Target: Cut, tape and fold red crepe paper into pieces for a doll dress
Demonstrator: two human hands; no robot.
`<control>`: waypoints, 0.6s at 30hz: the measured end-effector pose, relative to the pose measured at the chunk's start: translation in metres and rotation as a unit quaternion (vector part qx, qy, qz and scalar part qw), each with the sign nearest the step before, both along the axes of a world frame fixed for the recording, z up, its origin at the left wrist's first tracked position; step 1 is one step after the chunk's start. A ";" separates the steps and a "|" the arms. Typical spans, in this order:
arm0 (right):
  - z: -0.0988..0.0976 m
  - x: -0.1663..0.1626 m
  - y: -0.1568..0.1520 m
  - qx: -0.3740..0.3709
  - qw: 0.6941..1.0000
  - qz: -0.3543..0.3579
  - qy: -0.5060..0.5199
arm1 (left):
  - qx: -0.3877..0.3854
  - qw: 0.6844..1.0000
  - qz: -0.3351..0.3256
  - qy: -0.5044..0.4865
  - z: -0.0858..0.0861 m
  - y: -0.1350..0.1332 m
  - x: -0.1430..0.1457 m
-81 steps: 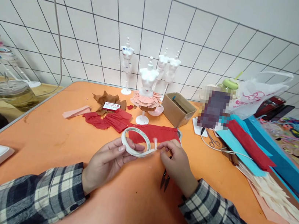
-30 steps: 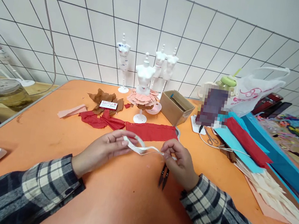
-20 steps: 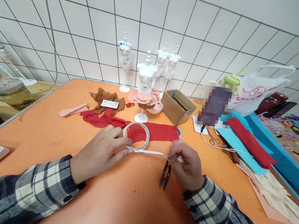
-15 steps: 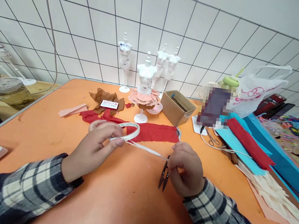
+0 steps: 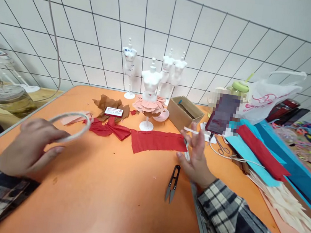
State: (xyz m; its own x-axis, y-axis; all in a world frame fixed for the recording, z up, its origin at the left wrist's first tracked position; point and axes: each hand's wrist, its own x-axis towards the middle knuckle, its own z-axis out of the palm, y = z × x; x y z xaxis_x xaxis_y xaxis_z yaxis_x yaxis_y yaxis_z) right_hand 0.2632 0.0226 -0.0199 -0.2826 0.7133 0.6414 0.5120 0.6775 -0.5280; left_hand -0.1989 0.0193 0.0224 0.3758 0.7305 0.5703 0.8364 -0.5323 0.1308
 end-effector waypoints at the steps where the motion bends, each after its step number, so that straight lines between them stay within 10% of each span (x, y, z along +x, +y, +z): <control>1: -0.003 0.000 0.003 -0.022 0.999 0.022 -0.038 | -0.024 0.997 -0.046 0.053 -0.004 -0.004 -0.002; 5: -0.006 -0.004 0.006 -0.067 0.978 0.037 -0.195 | -0.040 0.985 -0.066 0.157 -0.018 -0.007 -0.005; 12: 0.008 -0.026 -0.025 -0.073 0.955 0.015 -0.288 | -0.083 0.963 0.101 0.234 -0.013 -0.006 0.005; 18: 0.020 -0.035 -0.047 -0.049 0.982 -0.025 -0.181 | -0.066 0.988 -0.047 0.131 -0.006 -0.036 0.056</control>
State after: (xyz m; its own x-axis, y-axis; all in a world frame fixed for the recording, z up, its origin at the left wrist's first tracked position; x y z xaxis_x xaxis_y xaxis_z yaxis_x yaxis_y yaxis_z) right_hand 0.2283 -0.0242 0.0005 -0.4428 0.7856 0.4321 0.7095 0.6017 -0.3669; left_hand -0.1433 -0.0170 0.0166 0.5672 0.7468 0.3472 0.7986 -0.6018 -0.0100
